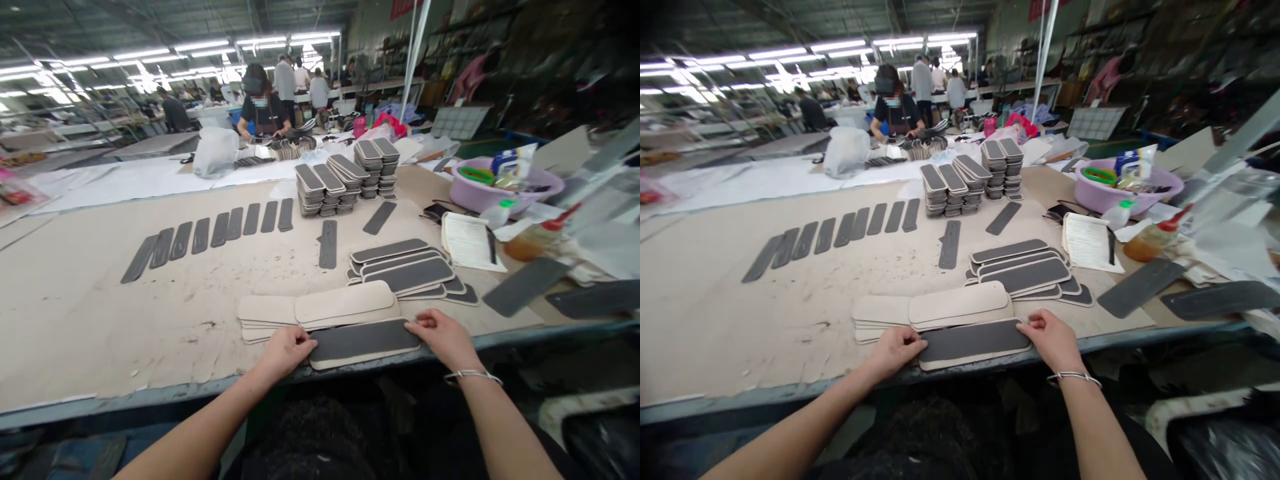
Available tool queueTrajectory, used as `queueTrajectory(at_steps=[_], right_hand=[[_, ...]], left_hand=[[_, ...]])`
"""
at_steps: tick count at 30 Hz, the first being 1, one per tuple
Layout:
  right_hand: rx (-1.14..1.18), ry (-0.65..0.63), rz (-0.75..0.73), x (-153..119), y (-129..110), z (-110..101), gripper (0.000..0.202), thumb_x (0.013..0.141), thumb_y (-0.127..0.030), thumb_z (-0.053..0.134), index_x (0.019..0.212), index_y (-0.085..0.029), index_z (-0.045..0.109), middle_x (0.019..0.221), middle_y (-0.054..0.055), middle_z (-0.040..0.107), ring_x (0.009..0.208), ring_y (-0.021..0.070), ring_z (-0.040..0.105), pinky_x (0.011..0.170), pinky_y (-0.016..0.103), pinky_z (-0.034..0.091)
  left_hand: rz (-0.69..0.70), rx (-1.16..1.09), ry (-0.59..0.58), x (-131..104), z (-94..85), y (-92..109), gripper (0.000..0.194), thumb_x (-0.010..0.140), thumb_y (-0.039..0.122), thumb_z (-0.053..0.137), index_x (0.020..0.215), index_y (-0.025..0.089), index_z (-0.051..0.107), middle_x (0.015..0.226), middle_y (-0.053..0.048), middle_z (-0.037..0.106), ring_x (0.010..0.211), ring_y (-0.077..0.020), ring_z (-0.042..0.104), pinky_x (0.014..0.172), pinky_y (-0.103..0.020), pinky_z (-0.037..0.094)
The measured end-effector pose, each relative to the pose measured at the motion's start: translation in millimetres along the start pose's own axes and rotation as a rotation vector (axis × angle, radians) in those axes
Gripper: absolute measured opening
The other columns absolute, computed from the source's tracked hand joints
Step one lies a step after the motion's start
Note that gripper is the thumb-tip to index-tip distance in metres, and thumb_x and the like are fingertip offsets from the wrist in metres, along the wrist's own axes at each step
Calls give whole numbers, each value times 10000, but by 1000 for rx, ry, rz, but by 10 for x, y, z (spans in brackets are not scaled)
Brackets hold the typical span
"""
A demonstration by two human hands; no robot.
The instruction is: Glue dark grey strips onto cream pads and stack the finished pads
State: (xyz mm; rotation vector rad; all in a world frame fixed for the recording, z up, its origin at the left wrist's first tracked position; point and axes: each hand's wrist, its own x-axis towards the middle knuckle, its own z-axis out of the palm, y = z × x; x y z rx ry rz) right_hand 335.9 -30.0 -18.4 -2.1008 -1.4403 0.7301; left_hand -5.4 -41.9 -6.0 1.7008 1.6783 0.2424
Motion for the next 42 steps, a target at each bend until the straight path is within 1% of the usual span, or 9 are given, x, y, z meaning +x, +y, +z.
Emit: queueTrajectory(at_steps=[5, 10, 12, 15, 17, 25, 32, 37, 42], right_hand=[[-83, -33, -3, 21, 15, 4, 318, 587, -496, 650, 751, -230, 599, 666, 5, 652, 640, 185, 614, 622, 293, 433], [-113, -82, -15, 46, 60, 6, 333, 603, -502, 633, 790, -228, 612, 704, 9, 658, 664, 184, 618, 631, 294, 434], [-115, -88, -14, 55, 85, 12, 345, 605, -505, 631, 808, -226, 616, 710, 9, 657, 669, 183, 618, 639, 295, 438], [-104, -95, -28, 68, 121, 22, 360, 606, -501, 633, 831, -220, 627, 726, 14, 662, 678, 182, 620, 649, 296, 444], [-94, -110, -36, 79, 138, 23, 366, 604, -496, 633, 840, -216, 634, 728, 18, 665, 669, 182, 620, 638, 295, 445], [-132, -126, -36, 105, 146, 12, 351, 603, -491, 629, 829, -223, 632, 717, 16, 661, 665, 183, 616, 637, 300, 440], [-112, -131, -19, 80, 84, -2, 312, 595, -445, 645, 818, -227, 629, 708, 9, 649, 664, 180, 611, 647, 300, 443], [-14, -113, -33, 11, -4, -27, 251, 610, -379, 647, 796, -214, 610, 684, 0, 632, 634, 159, 599, 635, 277, 447], [-13, -101, -37, 1, -4, -9, 239, 629, -350, 645, 816, -207, 605, 699, -10, 627, 634, 139, 600, 628, 254, 456]], left_hand=[[-19, -20, -22, -33, -9, 27, 263, 726, 396, 547, 629, 166, 630, 507, 23, 559, 513, -119, 492, 491, -219, 298], [-65, -125, -67, -47, 43, -32, 286, 769, 405, 490, 726, 157, 626, 548, 11, 599, 491, -117, 507, 471, -212, 319], [-63, -118, -69, -57, 38, -28, 277, 759, 400, 507, 689, 157, 618, 536, 21, 571, 493, -112, 487, 471, -213, 303], [-42, -24, -66, -83, 2, 31, 282, 740, 403, 542, 601, 164, 597, 475, 39, 470, 487, -109, 436, 471, -226, 256], [-26, 81, -58, -103, -20, 83, 279, 740, 404, 549, 590, 173, 594, 474, 40, 446, 499, -115, 435, 478, -232, 244], [40, 271, -5, -141, 7, 157, 229, 770, 380, 558, 661, 194, 637, 689, -21, 620, 665, -160, 555, 573, -248, 319], [36, 297, -11, -135, 13, 180, 222, 767, 371, 573, 655, 191, 639, 721, -34, 635, 691, -171, 573, 587, -254, 337], [60, 324, -9, -130, 6, 188, 220, 772, 367, 553, 654, 195, 622, 715, -34, 628, 689, -172, 563, 599, -252, 331], [68, 315, -24, -119, 0, 182, 204, 781, 347, 536, 667, 192, 606, 687, -29, 608, 674, -171, 557, 605, -251, 329]])
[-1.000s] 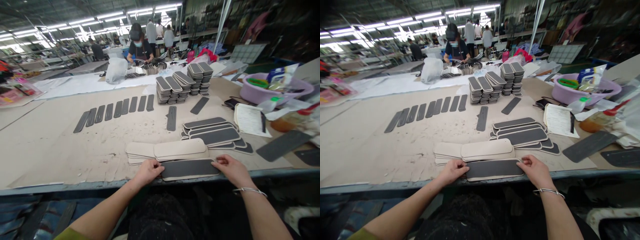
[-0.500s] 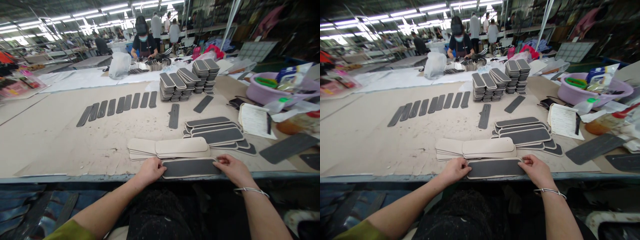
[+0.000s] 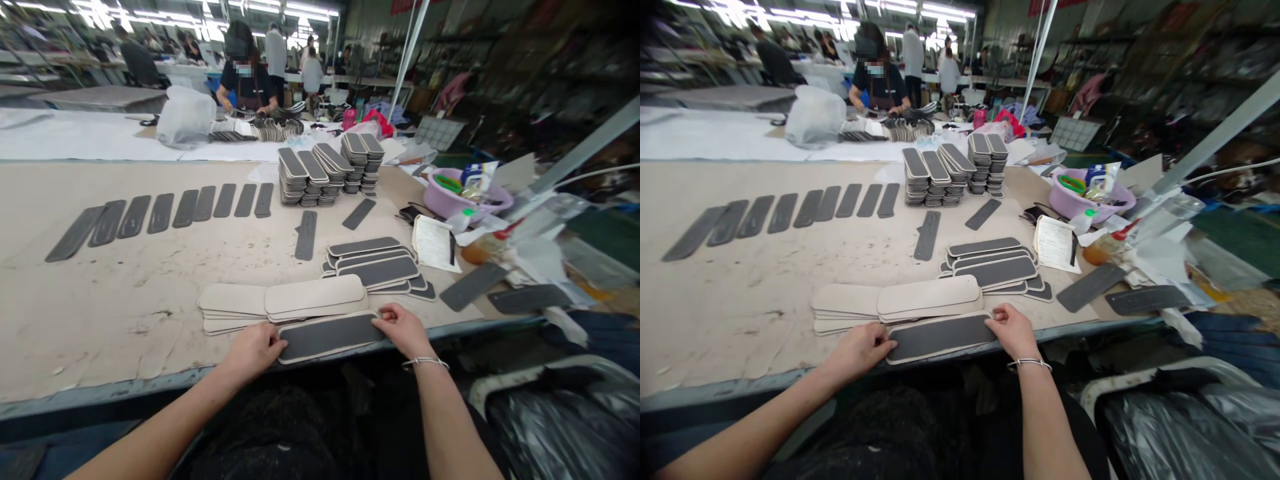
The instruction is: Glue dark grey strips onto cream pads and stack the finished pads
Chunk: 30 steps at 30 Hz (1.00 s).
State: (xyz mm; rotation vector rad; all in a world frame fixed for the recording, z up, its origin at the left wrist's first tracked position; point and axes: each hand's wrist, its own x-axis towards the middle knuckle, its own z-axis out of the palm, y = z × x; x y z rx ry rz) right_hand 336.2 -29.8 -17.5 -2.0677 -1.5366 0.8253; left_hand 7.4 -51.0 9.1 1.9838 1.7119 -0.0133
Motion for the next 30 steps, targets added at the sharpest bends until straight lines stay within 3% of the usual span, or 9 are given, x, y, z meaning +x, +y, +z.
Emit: queueTrajectory(at_steps=[30], right_hand=[[-129, 69, 24, 13, -47, 38, 263, 652, -411, 615, 809, -200, 628, 677, -5, 647, 644, 150, 597, 644, 263, 424]], left_hand=[[49, 74, 11, -15, 40, -20, 188, 821, 320, 522, 688, 192, 560, 727, -17, 597, 683, -158, 552, 604, -246, 336]])
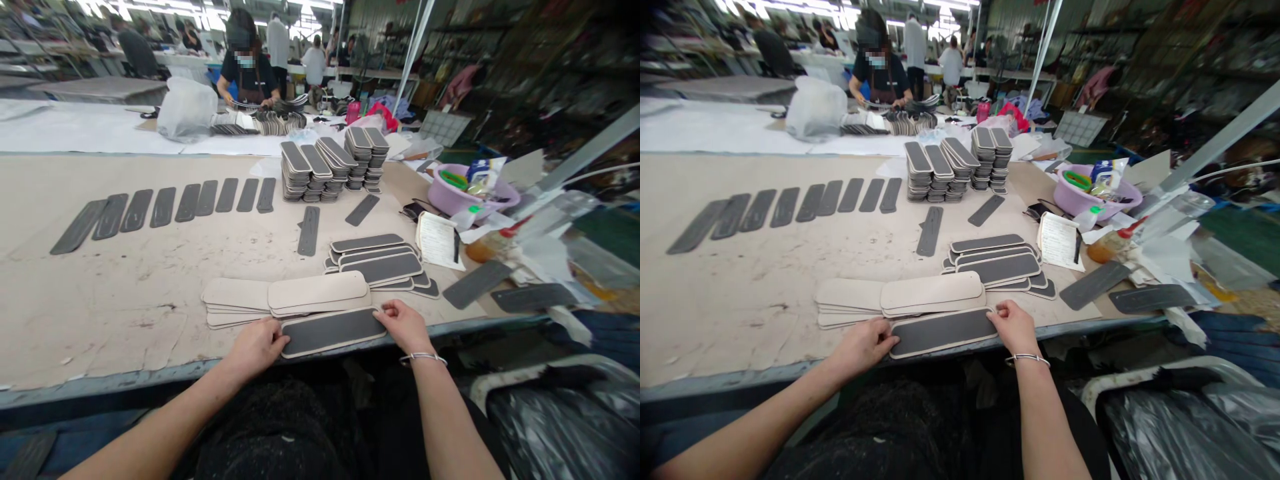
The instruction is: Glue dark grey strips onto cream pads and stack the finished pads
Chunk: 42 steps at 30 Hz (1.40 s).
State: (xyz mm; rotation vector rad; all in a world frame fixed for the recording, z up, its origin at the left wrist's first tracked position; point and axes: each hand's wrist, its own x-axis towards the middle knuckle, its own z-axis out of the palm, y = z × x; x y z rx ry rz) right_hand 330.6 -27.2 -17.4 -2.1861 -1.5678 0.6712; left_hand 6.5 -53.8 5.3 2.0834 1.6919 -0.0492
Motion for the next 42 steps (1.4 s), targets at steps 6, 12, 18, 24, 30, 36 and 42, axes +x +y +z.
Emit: queueTrajectory(at_steps=[6, 12, 18, 24, 30, 36, 42], right_hand=[[-23, -1, 2, 4, -10, -8, 267, 641, -416, 612, 801, -202, 622, 660, -5, 646, 647, 159, 604, 644, 272, 425], [-45, -23, 0, 18, -10, -15, 301, 626, -450, 614, 802, -205, 618, 668, -1, 641, 648, 169, 603, 642, 284, 414], [-122, -24, -3, 53, 20, 10, 303, 628, -473, 602, 798, -222, 616, 645, -7, 626, 621, 174, 594, 605, 288, 397], [-120, 54, -52, 28, 33, 36, 293, 629, -443, 634, 804, -210, 607, 599, -17, 598, 557, 158, 566, 574, 278, 398], [-72, 223, -97, -172, 39, 37, 313, 785, -419, 525, 923, -148, 601, 764, 58, 653, 701, 178, 610, 713, 313, 483], [-74, 199, -709, -916, -680, 406, 453, 905, -317, 417, 1314, -123, 414, 1316, 125, 492, 1247, 198, 395, 1053, 377, 328], [-226, -129, -846, -1123, -897, 803, 692, 874, -520, 417, 1422, -150, 215, 1480, 70, 255, 1370, 197, 167, 1117, 436, 188]], left_hand=[[8, -13, 9, -7, -3, 1, 172, 806, 309, 540, 677, 196, 558, 723, -10, 600, 696, -156, 557, 613, -244, 343], [-14, -15, 20, -4, 12, -52, 205, 786, 360, 571, 665, 195, 559, 689, -2, 587, 665, -159, 554, 584, -245, 336], [7, -79, 135, -51, 65, -90, 157, 757, 337, 624, 744, 197, 553, 756, 11, 568, 721, -150, 560, 630, -237, 390], [245, -101, 281, -113, 263, -197, 219, 857, 310, 524, 1042, 252, 627, 937, -27, 582, 790, -135, 582, 706, -236, 459], [403, -2, 379, -74, 353, -264, 277, 915, 321, 417, 1020, 242, 661, 862, -39, 576, 722, -122, 582, 638, -216, 470], [449, 47, 369, -69, 361, -283, 280, 912, 308, 413, 1061, 232, 638, 882, -50, 561, 727, -134, 582, 643, -233, 484], [442, 74, 326, -65, 366, -294, 275, 912, 286, 398, 997, 223, 652, 891, -52, 556, 742, -132, 577, 654, -224, 489]])
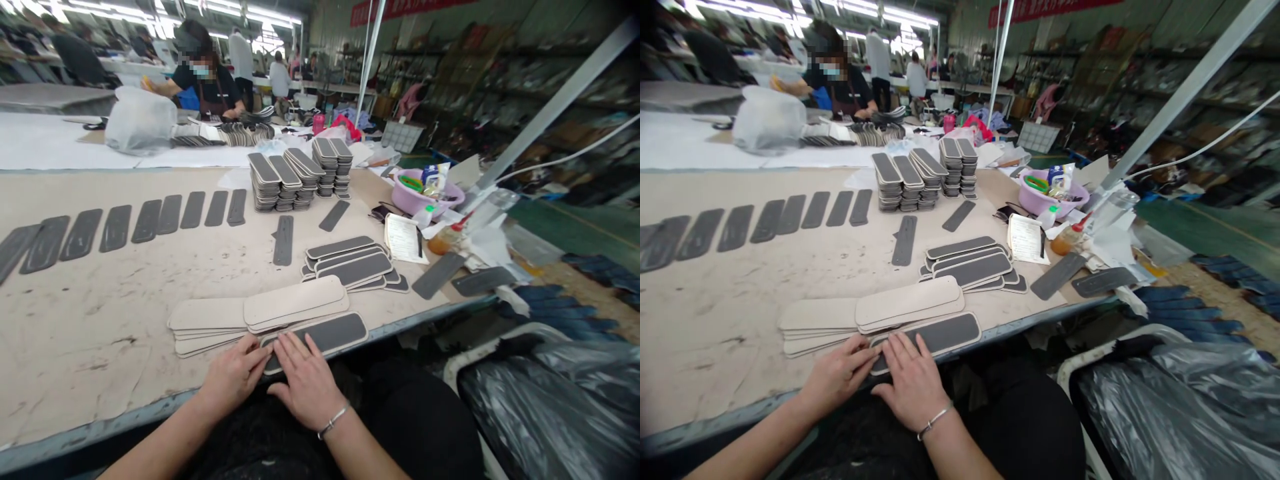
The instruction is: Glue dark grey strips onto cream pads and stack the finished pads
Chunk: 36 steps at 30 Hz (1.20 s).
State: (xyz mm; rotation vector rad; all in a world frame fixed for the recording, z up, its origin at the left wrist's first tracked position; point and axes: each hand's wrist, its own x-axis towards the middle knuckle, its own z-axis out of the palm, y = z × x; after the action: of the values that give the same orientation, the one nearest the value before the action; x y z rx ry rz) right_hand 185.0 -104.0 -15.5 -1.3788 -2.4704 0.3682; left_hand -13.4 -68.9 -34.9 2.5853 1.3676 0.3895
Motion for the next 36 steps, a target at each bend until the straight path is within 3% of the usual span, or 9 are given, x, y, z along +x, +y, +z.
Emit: queueTrajectory(at_steps=[3, 9, 16, 19, 21, 23, 25, 28, 36], right_hand=[[-67, 4, 119, -143, 356, -31, 673, 883, -527, 388, 1424, -164, 221, 1481, 65, 243, 1368, 203, 180, 1114, 437, 177], [-227, 22, 321, -428, 1006, -237, 592, 913, -433, 353, 1425, -164, 223, 1475, 65, 255, 1356, 226, 216, 1084, 468, 208], [-301, 126, 383, -496, 1156, -126, 561, 922, -407, 321, 1420, -163, 239, 1457, 81, 305, 1354, 245, 215, 1071, 500, 193], [-307, 153, 370, -498, 1179, -66, 558, 924, -414, 300, 1417, -157, 245, 1453, 82, 317, 1354, 244, 212, 1070, 501, 190], [-313, 164, 361, -503, 1194, -45, 560, 924, -419, 289, 1416, -155, 245, 1449, 83, 324, 1351, 243, 217, 1068, 501, 193], [-321, 181, 354, -511, 1207, -28, 567, 922, -427, 282, 1419, -159, 236, 1446, 85, 331, 1347, 248, 229, 1063, 504, 199], [-331, 197, 345, -524, 1222, -9, 579, 919, -439, 271, 1424, -160, 221, 1444, 91, 333, 1344, 256, 236, 1056, 513, 206], [-343, 209, 322, -541, 1250, 22, 594, 915, -450, 255, 1427, -152, 209, 1446, 99, 327, 1348, 265, 226, 1051, 522, 211], [-300, 220, 327, -527, 1250, 43, 587, 917, -452, 252, 1418, -147, 233, 1458, 113, 300, 1355, 268, 205, 1059, 534, 192]], left_hand=[[3, 6, 3, 4, -16, 13, 290, 919, 301, 397, 1082, 233, 628, 901, -52, 562, 742, -128, 580, 664, -221, 488], [-43, -6, -10, 30, -59, 73, 298, 922, 318, 392, 1042, 230, 651, 879, -52, 558, 731, -129, 582, 662, -226, 482], [-139, -175, -4, 1, -136, 47, 288, 903, 266, 422, 1085, 232, 643, 901, -54, 597, 819, -148, 591, 743, -260, 502], [-151, -289, 127, -59, -195, 25, 330, 918, 216, 362, 1139, 201, 607, 925, -68, 621, 864, -138, 598, 780, -255, 507], [-71, -280, 180, -53, -232, 125, 348, 919, 216, 356, 1200, 189, 559, 1053, -98, 618, 999, -165, 578, 874, -303, 486], [91, -237, 88, 21, -250, 331, 401, 913, 279, 393, 1291, 167, 470, 1271, -128, 528, 1218, -221, 449, 1010, -381, 397], [231, -204, -93, 148, -240, 581, 561, 897, 416, 415, 1370, 121, 349, 1420, -146, 373, 1347, -263, 261, 1090, -430, 286], [244, -168, -239, 316, -179, 823, 756, 864, 592, 345, 1399, 64, 270, 1464, -186, 265, 1379, -289, 154, 1121, -457, 183], [211, -74, -322, 150, -140, 577, 789, 826, 611, 409, 1427, 139, 212, 1500, -167, 157, 1389, -303, 75, 1110, -515, 83]])
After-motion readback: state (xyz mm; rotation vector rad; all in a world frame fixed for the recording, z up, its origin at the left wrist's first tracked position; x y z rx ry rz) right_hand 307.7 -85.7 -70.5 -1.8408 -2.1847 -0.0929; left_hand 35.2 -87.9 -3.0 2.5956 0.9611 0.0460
